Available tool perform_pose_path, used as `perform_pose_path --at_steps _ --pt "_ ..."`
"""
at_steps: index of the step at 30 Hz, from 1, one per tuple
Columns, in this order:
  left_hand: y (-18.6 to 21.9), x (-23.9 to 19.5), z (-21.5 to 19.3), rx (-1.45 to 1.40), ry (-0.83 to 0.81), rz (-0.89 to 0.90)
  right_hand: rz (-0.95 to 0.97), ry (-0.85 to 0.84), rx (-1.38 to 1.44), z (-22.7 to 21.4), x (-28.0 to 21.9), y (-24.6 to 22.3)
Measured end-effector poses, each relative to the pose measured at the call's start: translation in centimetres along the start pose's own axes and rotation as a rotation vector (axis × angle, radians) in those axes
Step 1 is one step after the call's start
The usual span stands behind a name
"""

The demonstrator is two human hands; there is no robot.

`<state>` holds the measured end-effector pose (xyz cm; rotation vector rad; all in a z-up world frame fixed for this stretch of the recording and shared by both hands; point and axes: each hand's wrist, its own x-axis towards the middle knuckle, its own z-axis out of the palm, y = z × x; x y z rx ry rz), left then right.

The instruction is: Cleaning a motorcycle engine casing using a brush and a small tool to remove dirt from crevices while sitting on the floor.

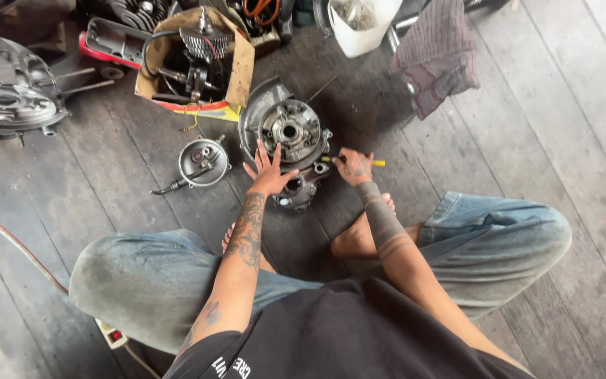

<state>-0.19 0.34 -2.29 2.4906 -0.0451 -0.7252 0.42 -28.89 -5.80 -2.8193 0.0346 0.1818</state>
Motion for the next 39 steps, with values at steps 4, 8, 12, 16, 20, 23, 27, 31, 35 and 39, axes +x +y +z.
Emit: perform_pose_path --at_steps 4,8,12,16,20,23,27,31,35,39 --pt "-0.1 0.2 0.7 -0.012 -0.013 -0.001 0.024 -0.036 0.011 0.5 -0.1 1.0" --pt "-0.3 0.3 0.2 -0.017 -0.015 0.002 0.065 -0.157 0.100 -0.5 0.2 1.5" --pt "-0.5 0.3 0.7 -0.007 -0.003 -0.006 0.144 -0.152 0.005 0.0 0.3 2.0" --pt "-0.3 0.0 -0.1 -0.017 0.001 0.007 0.144 -0.149 0.156 -0.3 0.5 1.7" --pt "0.4 -0.4 -0.5 -0.031 -0.001 0.009 0.043 -0.091 0.072 -0.9 0.7 0.0" --pt "-0.1 0.8 0.2 -0.007 -0.013 -0.004 0.039 -0.085 0.072 -1.8 -0.4 -0.9" --pt "-0.5 0.4 0.5 0.010 -0.037 -0.002 0.057 -0.136 0.125 1.4 0.5 1.8" --pt "0.0 0.2 -0.3 -0.015 -0.017 0.003 0.080 -0.127 0.135 2.3 0.9 1.9" --pt "0.3 -0.7 -0.6 -0.034 -0.011 0.014 0.090 -0.132 0.152 -0.2 0.7 0.8" --pt "0.0 -0.1 -0.1 -0.016 -0.003 0.011 0.102 -0.134 0.170 1.4 0.6 1.2"
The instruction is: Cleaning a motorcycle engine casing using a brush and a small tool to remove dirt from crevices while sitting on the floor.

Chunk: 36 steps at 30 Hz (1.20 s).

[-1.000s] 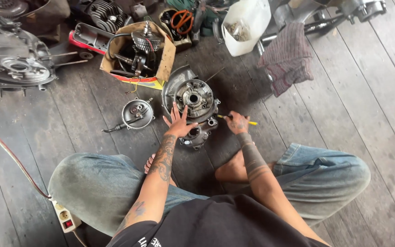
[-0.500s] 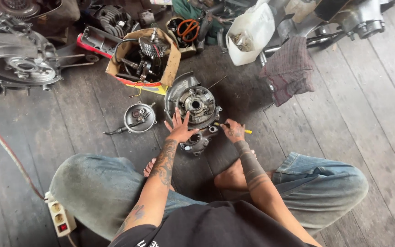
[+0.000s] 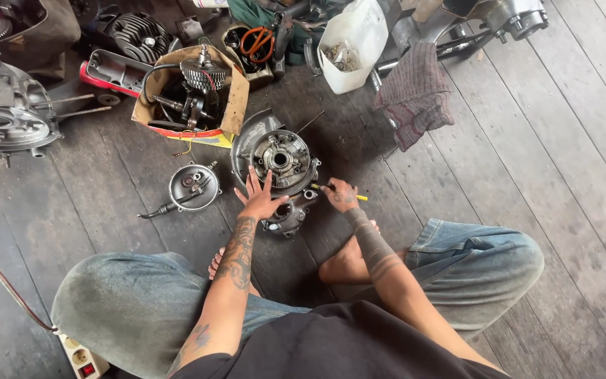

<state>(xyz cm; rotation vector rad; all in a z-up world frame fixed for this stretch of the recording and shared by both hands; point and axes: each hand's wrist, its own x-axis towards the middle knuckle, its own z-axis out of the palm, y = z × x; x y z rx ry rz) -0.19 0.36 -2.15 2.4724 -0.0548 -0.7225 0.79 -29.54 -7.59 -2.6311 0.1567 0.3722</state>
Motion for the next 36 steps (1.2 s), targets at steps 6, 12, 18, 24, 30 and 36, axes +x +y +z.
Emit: perform_pose_path --at_steps 6,12,18,24,30,36 --pt "-0.2 0.5 0.4 0.013 0.010 -0.003 -0.001 0.028 -0.039 0.2 0.1 -0.1" --pt "0.0 -0.2 0.2 -0.003 0.010 0.011 0.059 -0.013 0.100 -0.7 -0.2 0.7" --pt "-0.2 0.5 0.3 0.007 0.014 -0.001 0.068 -0.076 0.171 0.7 0.9 2.0" --pt "-0.2 0.5 0.4 0.025 0.015 -0.008 0.061 -0.035 0.176 0.2 0.3 0.9" --pt "0.2 0.0 0.3 0.042 0.000 -0.028 0.031 -0.005 0.022 -0.2 -0.5 -0.2" --pt "0.1 0.3 0.0 0.022 0.002 -0.022 0.055 0.083 -0.094 -0.6 -0.9 -2.3"
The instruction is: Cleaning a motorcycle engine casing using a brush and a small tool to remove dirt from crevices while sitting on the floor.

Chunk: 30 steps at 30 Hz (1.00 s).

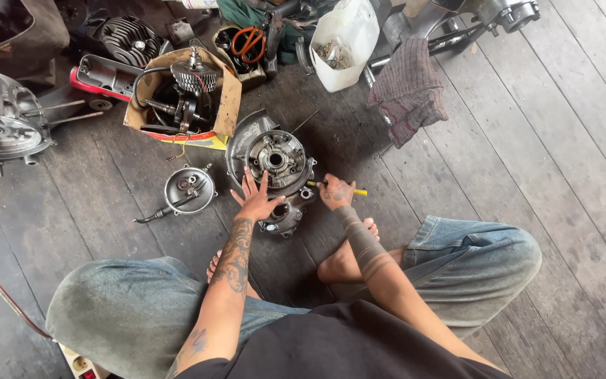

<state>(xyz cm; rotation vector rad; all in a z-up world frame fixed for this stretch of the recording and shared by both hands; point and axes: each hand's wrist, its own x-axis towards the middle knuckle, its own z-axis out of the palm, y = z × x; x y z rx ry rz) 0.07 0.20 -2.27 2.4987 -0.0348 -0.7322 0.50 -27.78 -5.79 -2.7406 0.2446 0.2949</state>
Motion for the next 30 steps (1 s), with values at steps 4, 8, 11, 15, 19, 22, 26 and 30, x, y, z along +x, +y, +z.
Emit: perform_pose_path --at_steps 4,8,11,15,19,22,26,30 --pt "-0.4 0.2 0.7 0.007 0.003 -0.005 0.048 -0.045 0.058 -0.1 -1.0 0.3" --pt "-0.1 0.1 0.2 0.004 0.009 0.005 0.047 -0.028 0.117 1.9 0.7 1.3" --pt "-0.5 0.6 0.7 0.036 0.011 0.000 0.066 -0.082 0.246 3.1 -0.4 2.3" --pt "-0.7 0.0 1.6 -0.004 0.005 0.002 -0.007 -0.067 -0.011 -0.8 -1.6 -0.2" --pt "-0.5 -0.1 0.3 -0.013 0.001 0.008 0.028 -0.048 0.034 1.5 -0.9 0.6" --pt "-0.6 0.8 0.4 -0.026 0.005 0.010 0.038 -0.043 0.079 2.3 0.1 1.4" --pt "-0.7 0.5 1.0 -0.013 0.007 0.002 0.181 -0.026 0.028 2.1 -1.4 -0.9" --pt "-0.2 0.1 0.0 -0.032 -0.003 0.000 0.110 -0.026 0.140 1.5 -1.3 0.5"
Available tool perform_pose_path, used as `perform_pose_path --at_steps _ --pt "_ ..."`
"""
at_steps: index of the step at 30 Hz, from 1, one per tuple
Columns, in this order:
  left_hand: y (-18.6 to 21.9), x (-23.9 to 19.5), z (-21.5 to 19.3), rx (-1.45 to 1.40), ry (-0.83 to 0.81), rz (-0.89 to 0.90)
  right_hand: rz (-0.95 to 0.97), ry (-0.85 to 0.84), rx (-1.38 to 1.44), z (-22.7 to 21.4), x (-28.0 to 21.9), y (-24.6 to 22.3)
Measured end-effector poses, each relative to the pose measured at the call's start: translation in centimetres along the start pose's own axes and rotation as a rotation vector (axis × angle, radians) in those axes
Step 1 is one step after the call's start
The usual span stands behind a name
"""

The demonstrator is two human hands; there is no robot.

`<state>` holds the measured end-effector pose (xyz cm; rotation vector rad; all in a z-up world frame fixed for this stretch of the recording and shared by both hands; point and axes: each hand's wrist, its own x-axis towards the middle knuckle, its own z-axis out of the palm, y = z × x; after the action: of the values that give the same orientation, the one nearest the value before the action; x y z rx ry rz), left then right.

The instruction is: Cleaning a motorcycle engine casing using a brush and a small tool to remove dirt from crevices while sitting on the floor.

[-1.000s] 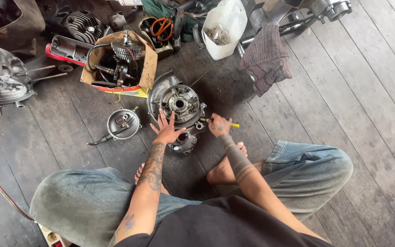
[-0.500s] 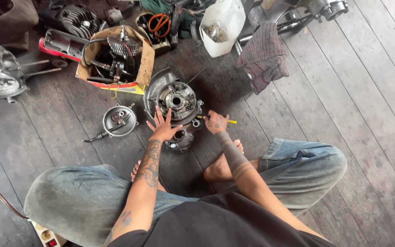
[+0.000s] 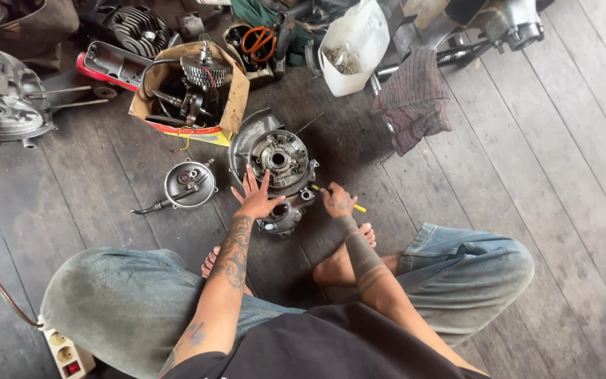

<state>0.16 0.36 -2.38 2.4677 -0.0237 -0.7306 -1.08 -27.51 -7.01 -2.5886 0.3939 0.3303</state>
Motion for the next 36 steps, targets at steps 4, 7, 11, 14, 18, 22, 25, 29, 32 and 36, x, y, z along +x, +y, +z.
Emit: perform_pose_path --at_steps 4,7,11,14,18,22,25,29,32,36 --pt "-0.5 -0.1 0.8 -0.005 0.006 0.006 -0.029 0.038 -0.067 -0.5 -0.6 -0.3" --pt "-0.4 0.2 0.7 0.015 0.002 -0.007 -0.037 0.027 -0.027 -0.2 0.0 0.2" --pt "-0.1 -0.1 0.2 0.022 -0.004 -0.014 -0.037 -0.020 0.056 -1.3 -0.6 -0.8" --pt "-0.2 0.3 0.5 0.030 0.011 -0.014 -0.011 0.000 -0.111 -0.7 0.3 -1.3" --pt "0.3 -0.7 -0.6 -0.041 0.000 0.004 -0.019 -0.087 0.178 0.9 2.0 1.8" --pt "-0.1 -0.4 0.1 -0.010 0.008 -0.005 -0.020 -0.063 0.115 0.8 1.9 1.9" --pt "-0.2 -0.6 0.1 -0.012 0.003 -0.012 -0.078 -0.117 0.143 -0.1 1.6 1.6" --pt "0.3 -0.6 -0.1 -0.002 0.007 -0.011 -0.116 -0.085 0.096 -0.4 2.6 1.5" --pt "0.1 -0.3 -0.2 -0.001 0.012 -0.003 -0.103 -0.127 0.175 1.5 3.3 3.4" --pt "0.3 -1.0 -0.2 -0.030 0.003 -0.007 -0.142 -0.111 0.020 1.0 2.7 2.2"
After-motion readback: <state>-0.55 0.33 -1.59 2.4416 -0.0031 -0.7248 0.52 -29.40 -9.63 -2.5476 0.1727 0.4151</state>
